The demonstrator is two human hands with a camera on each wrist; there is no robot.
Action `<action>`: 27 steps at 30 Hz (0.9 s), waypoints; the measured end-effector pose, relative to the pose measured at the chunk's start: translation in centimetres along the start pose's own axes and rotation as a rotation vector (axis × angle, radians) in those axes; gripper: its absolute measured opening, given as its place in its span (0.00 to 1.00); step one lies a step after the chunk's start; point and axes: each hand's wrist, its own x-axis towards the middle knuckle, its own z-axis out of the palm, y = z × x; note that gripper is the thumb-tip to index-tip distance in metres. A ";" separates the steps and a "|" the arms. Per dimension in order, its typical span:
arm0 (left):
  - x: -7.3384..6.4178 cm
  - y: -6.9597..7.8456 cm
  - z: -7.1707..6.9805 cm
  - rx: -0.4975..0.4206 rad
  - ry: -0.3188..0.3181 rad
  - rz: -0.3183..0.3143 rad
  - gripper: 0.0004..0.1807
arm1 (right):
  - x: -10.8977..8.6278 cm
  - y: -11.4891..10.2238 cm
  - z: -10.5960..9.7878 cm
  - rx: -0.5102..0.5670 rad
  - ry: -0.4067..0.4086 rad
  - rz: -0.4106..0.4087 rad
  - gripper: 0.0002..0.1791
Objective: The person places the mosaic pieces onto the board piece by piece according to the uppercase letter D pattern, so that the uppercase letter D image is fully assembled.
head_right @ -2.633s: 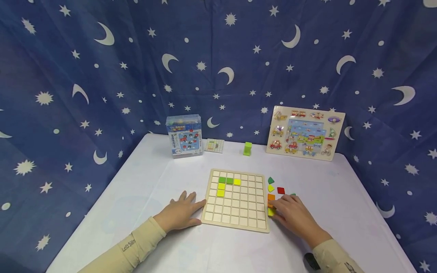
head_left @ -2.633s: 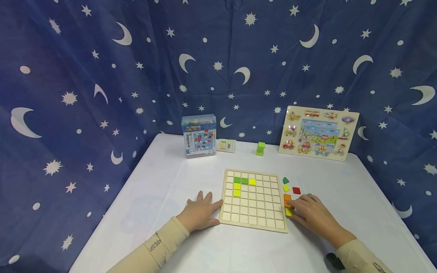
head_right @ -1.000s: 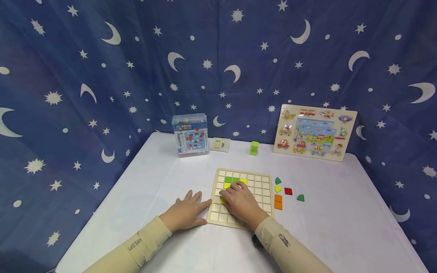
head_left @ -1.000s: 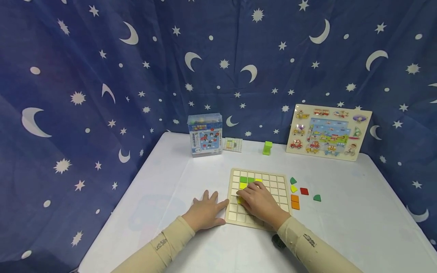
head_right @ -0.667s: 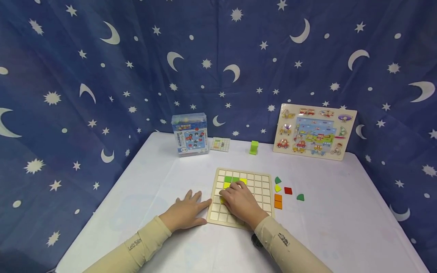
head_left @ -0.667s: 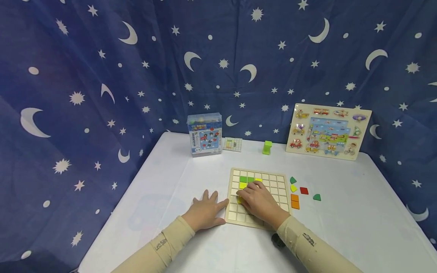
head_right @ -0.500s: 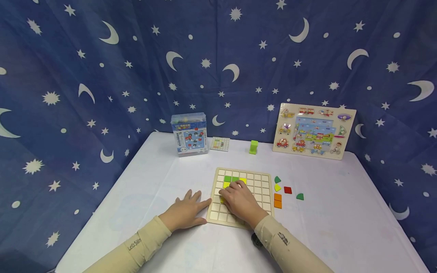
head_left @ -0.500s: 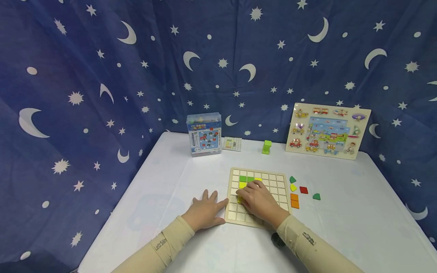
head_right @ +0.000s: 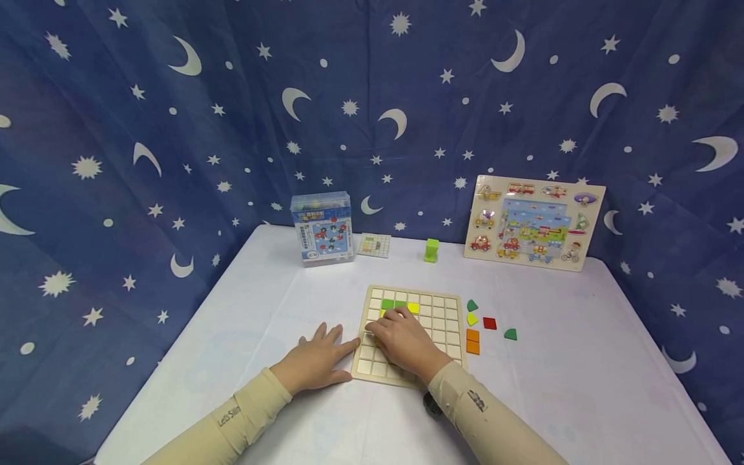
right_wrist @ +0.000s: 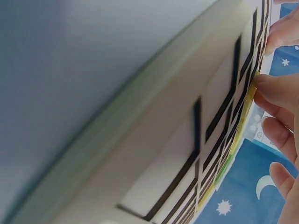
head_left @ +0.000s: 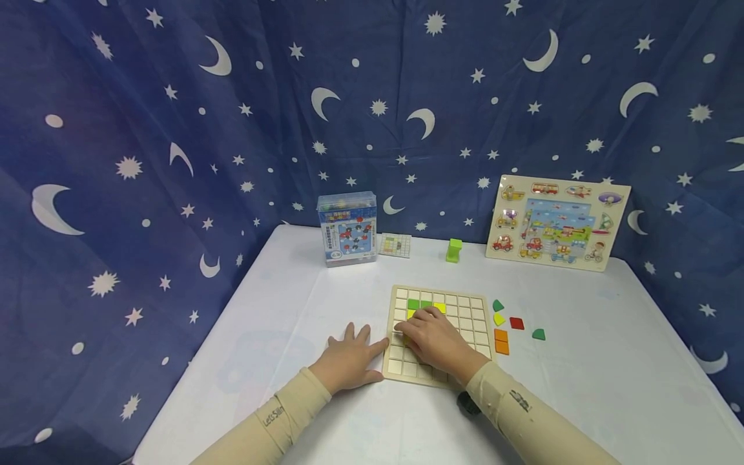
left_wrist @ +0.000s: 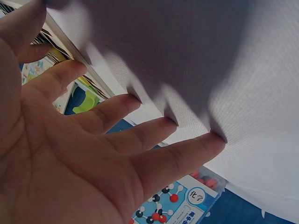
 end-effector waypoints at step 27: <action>0.1 0.1 0.4 0.003 0.013 0.002 0.40 | -12.6 10.9 -4.2 -0.119 -0.099 0.365 0.21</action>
